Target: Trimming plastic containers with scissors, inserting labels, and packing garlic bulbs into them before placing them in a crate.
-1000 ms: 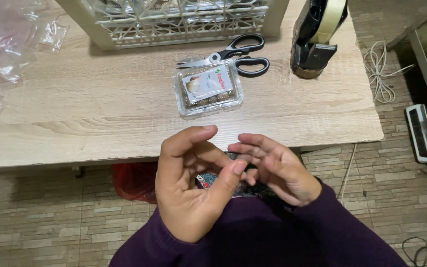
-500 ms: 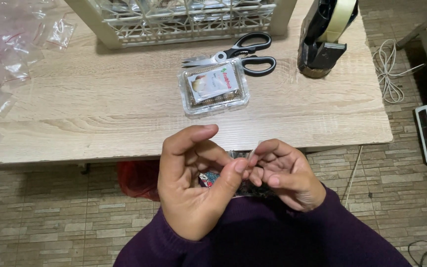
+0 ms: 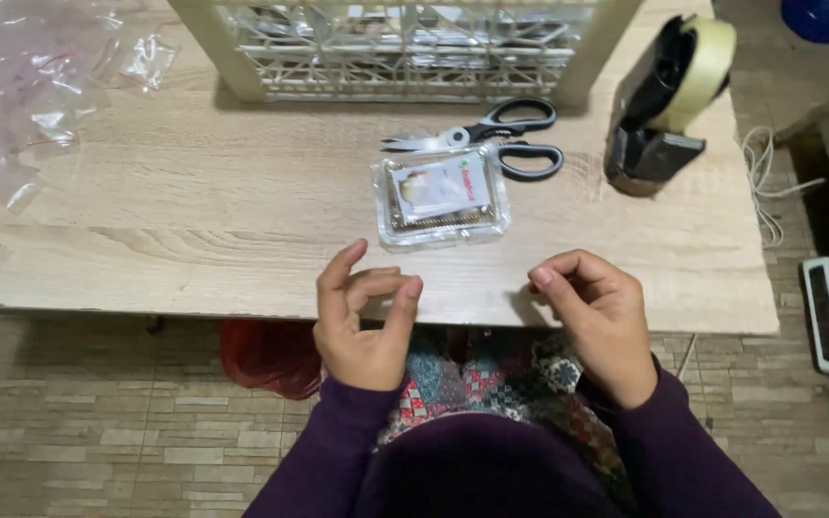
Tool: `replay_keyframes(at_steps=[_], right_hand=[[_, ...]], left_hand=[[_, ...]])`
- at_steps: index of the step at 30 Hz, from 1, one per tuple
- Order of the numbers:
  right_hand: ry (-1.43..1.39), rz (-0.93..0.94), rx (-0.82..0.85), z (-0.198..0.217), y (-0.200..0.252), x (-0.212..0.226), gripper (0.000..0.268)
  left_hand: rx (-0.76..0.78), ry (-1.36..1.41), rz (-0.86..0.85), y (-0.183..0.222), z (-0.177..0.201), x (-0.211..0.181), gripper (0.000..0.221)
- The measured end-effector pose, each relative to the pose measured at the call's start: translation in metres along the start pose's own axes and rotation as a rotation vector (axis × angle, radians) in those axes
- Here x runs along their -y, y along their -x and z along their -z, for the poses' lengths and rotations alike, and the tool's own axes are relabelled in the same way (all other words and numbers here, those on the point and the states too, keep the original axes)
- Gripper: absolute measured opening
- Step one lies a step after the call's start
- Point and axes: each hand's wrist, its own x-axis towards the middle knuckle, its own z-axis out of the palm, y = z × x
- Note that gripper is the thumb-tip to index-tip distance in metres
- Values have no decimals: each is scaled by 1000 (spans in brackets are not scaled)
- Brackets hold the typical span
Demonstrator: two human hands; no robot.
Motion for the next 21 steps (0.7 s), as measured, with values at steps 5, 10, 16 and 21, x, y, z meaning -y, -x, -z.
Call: replay_keyframes(at_steps=[5, 10, 16, 21], right_hand=[[371, 167, -2, -11, -29, -14, 14], [464, 290, 9, -21, -32, -19, 14], [502, 280, 36, -26, -34, -11, 17], [492, 228, 36, -30, -42, -12, 23]], left_hand=[[-30, -303, -95, -12, 1, 24, 53], [11, -237, 9, -20, 1, 38, 53], [48, -256, 163, -23, 1, 40, 56], [103, -283, 212, -32, 2, 38, 56]])
